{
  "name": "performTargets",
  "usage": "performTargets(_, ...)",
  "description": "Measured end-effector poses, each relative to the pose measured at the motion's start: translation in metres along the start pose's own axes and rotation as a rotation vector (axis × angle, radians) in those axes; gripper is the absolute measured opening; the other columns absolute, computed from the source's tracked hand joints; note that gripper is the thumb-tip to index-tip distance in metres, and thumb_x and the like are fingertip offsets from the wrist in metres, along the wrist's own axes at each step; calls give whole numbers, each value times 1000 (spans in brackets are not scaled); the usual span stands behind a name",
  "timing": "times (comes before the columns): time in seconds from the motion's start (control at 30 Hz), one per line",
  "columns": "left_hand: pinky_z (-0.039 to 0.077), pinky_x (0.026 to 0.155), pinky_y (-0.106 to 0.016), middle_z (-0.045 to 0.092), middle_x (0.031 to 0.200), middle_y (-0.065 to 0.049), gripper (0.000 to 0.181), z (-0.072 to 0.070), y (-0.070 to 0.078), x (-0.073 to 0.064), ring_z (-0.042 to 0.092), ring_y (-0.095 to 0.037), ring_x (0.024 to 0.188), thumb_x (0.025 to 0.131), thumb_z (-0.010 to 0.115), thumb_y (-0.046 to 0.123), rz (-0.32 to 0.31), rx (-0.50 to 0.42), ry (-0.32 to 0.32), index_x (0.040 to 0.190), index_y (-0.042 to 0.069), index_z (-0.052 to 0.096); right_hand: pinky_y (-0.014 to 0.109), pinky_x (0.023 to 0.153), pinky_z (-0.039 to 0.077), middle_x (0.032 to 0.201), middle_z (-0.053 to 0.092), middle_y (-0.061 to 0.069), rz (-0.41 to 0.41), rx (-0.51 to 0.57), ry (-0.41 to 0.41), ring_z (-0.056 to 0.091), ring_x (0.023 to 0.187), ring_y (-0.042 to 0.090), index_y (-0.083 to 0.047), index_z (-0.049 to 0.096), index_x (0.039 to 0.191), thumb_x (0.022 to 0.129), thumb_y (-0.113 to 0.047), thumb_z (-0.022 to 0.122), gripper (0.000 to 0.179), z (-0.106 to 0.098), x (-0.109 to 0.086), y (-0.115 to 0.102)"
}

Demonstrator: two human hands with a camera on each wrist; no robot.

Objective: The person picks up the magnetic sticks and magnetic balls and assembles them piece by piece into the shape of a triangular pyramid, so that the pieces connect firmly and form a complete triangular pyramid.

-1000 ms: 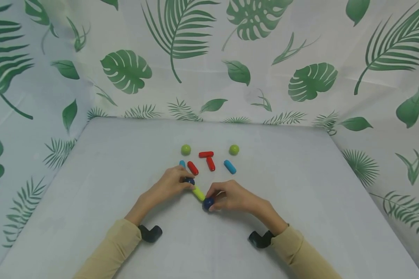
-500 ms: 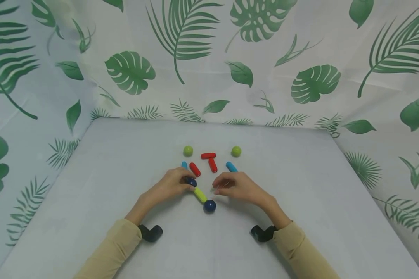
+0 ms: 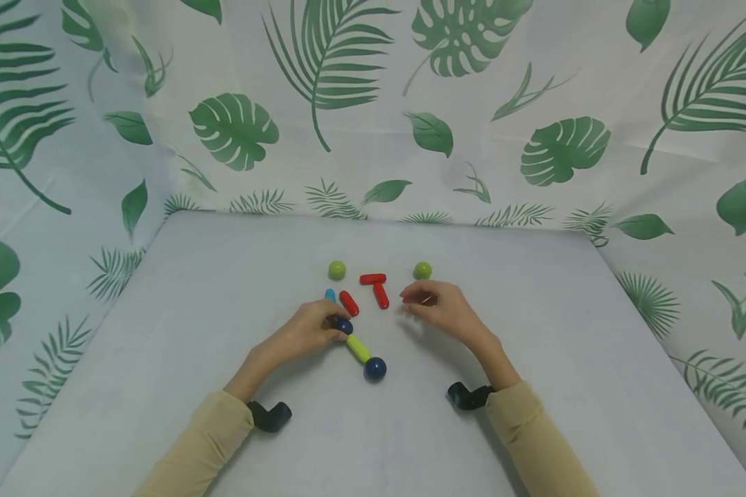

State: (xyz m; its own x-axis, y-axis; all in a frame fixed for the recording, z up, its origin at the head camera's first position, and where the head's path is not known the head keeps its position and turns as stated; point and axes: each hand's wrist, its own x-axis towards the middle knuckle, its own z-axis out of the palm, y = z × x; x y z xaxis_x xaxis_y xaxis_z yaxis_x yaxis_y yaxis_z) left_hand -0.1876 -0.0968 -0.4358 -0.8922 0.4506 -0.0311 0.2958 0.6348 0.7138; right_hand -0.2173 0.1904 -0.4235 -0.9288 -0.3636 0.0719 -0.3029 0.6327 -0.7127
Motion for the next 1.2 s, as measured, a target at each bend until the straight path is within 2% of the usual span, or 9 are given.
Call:
performTargets(0.2,59,97,-37,70,115,-8,34,1,-1,0,66,-20,102,89,78,2,1,-1,6,122,3,71,38,86,58,107,74,7,22,-20,66,67,97,23,-6,75,112,93,-11,75,20,1,4,9)
performTargets(0.3,59,97,-37,70,115,-8,34,0,-1,0,66,-20,103,89,78,2,6,-4,3,122,3,71,39,86,59,113,71,11,69,-16,80,67,100,26,-5,73,115,92,-13,76,24,1,6,11)
performTargets(0.5,59,96,-37,71,115,-8,33,1,-2,0,67,-20,103,89,78,3,14,5,8,121,3,72,44,90,59,123,68,16,168,-11,46,67,110,32,-3,66,126,93,-15,76,37,1,10,16)
performTargets(0.7,58,96,-37,71,115,-8,33,2,-3,1,67,-20,104,89,78,4,18,18,13,122,3,72,43,93,57,117,70,17,243,-9,10,66,111,32,0,64,129,94,-18,75,41,0,14,20)
performTargets(1.0,58,95,-37,71,116,-8,32,-2,-3,-1,64,-20,101,91,75,3,32,24,5,123,3,72,38,87,59,107,72,16,267,-86,-19,67,99,27,3,69,121,94,-16,74,34,4,20,15)
performTargets(1.2,58,93,-36,71,114,-8,34,-1,-5,2,64,-20,100,90,77,4,29,30,-5,123,2,72,38,87,59,107,72,13,196,-84,-82,66,97,25,2,71,120,94,-15,73,30,4,16,12)
